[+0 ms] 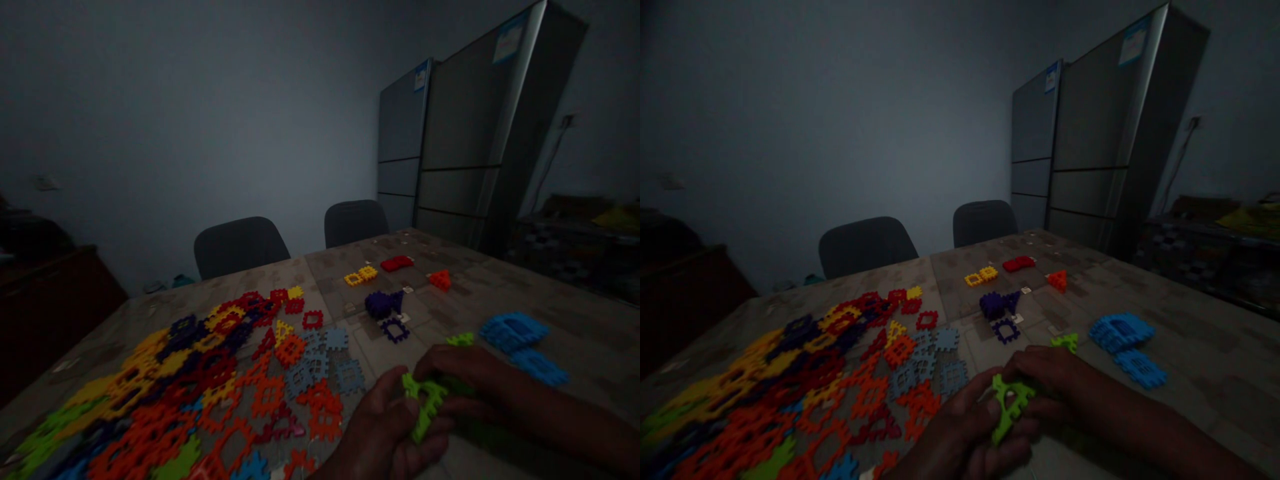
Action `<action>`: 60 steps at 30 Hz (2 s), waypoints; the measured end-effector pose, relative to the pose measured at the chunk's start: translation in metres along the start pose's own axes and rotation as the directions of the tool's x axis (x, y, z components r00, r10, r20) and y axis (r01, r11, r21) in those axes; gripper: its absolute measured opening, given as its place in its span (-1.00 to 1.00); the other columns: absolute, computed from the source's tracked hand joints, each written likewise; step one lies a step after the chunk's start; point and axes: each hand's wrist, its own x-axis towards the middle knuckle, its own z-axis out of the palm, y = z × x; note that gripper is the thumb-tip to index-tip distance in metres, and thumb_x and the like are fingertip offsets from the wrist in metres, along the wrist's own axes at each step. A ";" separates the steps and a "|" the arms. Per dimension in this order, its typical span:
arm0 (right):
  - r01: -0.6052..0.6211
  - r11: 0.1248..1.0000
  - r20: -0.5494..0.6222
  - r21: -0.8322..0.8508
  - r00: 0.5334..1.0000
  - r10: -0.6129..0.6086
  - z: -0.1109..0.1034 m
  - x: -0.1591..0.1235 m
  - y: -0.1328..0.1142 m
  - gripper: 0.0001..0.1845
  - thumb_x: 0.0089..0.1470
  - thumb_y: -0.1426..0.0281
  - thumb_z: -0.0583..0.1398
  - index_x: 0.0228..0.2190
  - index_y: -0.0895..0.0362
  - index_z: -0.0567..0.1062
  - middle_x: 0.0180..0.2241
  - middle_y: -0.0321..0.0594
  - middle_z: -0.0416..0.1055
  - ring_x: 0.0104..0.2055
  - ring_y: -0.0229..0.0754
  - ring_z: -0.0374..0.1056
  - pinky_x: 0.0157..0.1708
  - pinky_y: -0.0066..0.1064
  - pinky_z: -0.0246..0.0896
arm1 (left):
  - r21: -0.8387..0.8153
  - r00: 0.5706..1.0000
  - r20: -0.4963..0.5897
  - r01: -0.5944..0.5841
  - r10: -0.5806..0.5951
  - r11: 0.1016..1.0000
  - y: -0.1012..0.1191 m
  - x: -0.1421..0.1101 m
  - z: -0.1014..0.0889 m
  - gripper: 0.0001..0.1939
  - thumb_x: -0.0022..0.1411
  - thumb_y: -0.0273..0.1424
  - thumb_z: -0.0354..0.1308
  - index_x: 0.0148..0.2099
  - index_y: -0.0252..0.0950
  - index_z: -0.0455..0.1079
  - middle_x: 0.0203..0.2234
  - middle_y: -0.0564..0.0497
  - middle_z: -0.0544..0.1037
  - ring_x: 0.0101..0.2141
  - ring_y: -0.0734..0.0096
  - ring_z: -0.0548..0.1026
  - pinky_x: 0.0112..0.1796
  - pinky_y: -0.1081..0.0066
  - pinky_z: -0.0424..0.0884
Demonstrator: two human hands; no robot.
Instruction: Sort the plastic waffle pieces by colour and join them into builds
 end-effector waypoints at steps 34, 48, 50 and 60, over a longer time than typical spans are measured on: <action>-0.066 0.986 0.065 -0.153 0.995 0.076 -0.093 -0.019 0.083 -0.52 0.25 0.05 0.25 0.08 0.04 0.61 0.05 0.03 0.59 0.10 0.20 0.50 0.11 0.06 0.37 | 0.552 0.961 -0.115 -0.149 0.252 0.820 0.001 0.080 0.012 -0.36 0.13 -0.40 0.27 0.27 -0.37 0.29 0.25 -0.34 0.45 0.23 0.06 0.42 0.08 0.30 0.33; -0.059 0.985 0.087 -0.161 0.993 0.074 -0.085 -0.019 0.100 -0.47 0.24 0.06 0.29 0.11 0.11 0.60 0.02 0.07 0.58 0.07 0.15 0.50 0.10 0.04 0.37 | 0.908 0.951 0.164 -0.249 0.261 0.336 -0.017 0.052 0.036 -0.35 0.29 -0.58 -0.01 0.41 -0.37 0.33 0.26 -0.17 0.49 0.26 0.02 0.40 0.27 0.16 0.22; -0.066 0.985 0.077 -0.161 0.994 0.079 -0.084 -0.019 0.100 -0.46 0.23 0.05 0.29 0.11 0.11 0.60 0.02 0.07 0.58 0.07 0.17 0.51 0.09 0.06 0.37 | 0.929 0.960 0.148 -0.217 0.237 0.299 -0.021 0.049 0.039 -0.34 0.29 -0.58 -0.03 0.43 -0.43 0.29 0.29 -0.21 0.45 0.28 -0.02 0.37 0.29 0.13 0.21; -0.105 0.974 0.018 -0.201 0.994 0.111 -0.084 -0.030 0.109 -0.40 0.16 0.06 0.33 0.18 -0.01 0.56 0.10 0.05 0.55 0.15 0.24 0.46 0.13 0.15 0.32 | 0.943 0.954 0.106 -0.187 0.282 0.276 -0.017 0.048 0.040 -0.35 0.30 -0.55 0.02 0.43 -0.43 0.28 0.32 -0.25 0.41 0.31 -0.05 0.32 0.31 0.11 0.16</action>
